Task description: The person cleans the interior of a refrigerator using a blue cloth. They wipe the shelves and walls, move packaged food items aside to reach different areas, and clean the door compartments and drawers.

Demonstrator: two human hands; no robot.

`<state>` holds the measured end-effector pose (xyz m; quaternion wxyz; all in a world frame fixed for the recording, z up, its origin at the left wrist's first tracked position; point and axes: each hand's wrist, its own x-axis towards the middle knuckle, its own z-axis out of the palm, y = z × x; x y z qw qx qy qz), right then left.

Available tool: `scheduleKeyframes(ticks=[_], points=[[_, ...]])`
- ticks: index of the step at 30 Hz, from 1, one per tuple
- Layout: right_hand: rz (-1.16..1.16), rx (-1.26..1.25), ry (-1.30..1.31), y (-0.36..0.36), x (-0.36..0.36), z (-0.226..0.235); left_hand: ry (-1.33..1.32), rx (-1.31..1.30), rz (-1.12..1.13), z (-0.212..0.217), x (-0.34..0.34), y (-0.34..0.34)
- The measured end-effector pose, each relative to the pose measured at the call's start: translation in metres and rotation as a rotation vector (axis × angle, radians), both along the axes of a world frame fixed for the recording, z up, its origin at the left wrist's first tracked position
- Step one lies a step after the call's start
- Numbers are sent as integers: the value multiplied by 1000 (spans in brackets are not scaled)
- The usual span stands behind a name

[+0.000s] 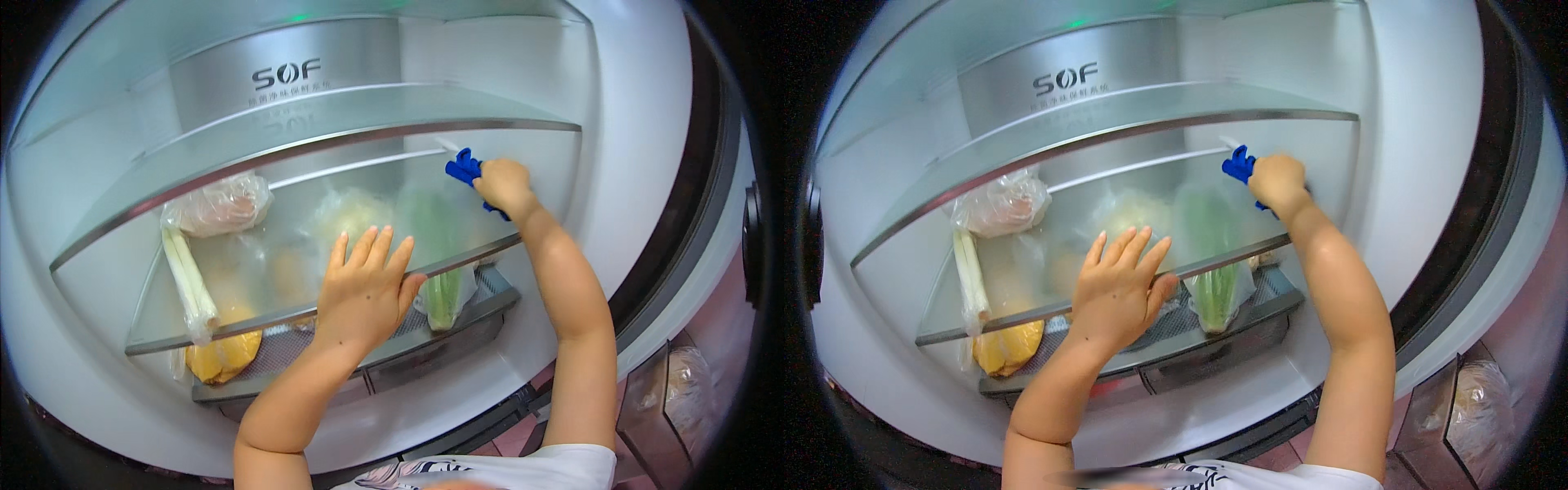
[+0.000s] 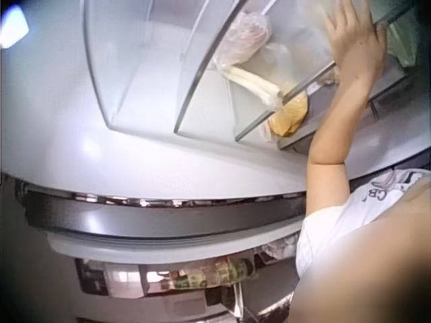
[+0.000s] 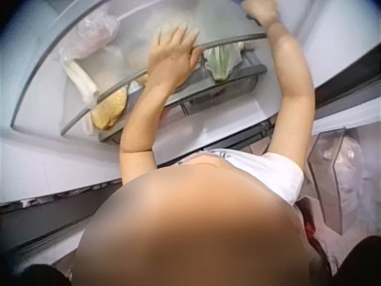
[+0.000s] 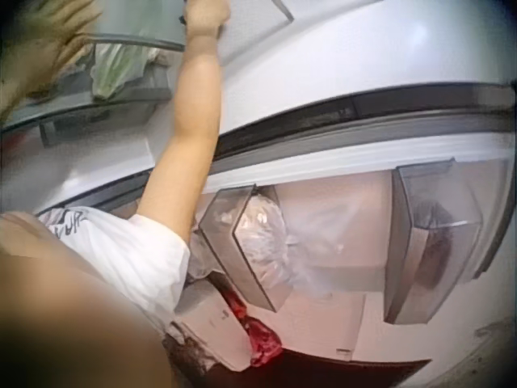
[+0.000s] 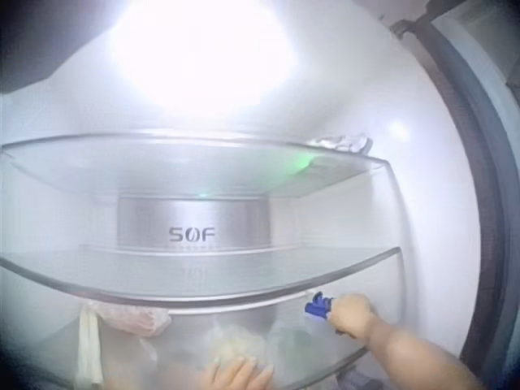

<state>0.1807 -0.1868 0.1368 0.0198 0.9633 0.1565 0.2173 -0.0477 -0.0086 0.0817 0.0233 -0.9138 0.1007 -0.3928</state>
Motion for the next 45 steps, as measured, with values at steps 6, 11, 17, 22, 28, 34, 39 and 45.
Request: scheduleKeyframes(ticks=[6, 11, 17, 22, 28, 34, 39, 45], points=[[157, -104, 159, 50, -6, 9, -6, 13, -20, 0, 1, -3], [595, -67, 142, 107, -80, 7, 0, 9, -1, -2, -3, 2], [713, 15, 146, 95, -70, 4, -29, -13, -57, -2, -2, -1], [353, -81, 131, 71, 0, 3, 13, -14, -44, -3, -3, 3], [-40, -93, 163, 29, 44, 6, 13, -9, -58, -4, 0, 2], [270, -93, 114, 59, 12, 5, -7, -33, -76, -2, 1, 1], [818, -41, 223, 107, -57, 7, -28, -9, -65, -5, 2, 4], [809, -24, 194, 109, -13, 17, -22, -45, -82, -9, 0, 8]])
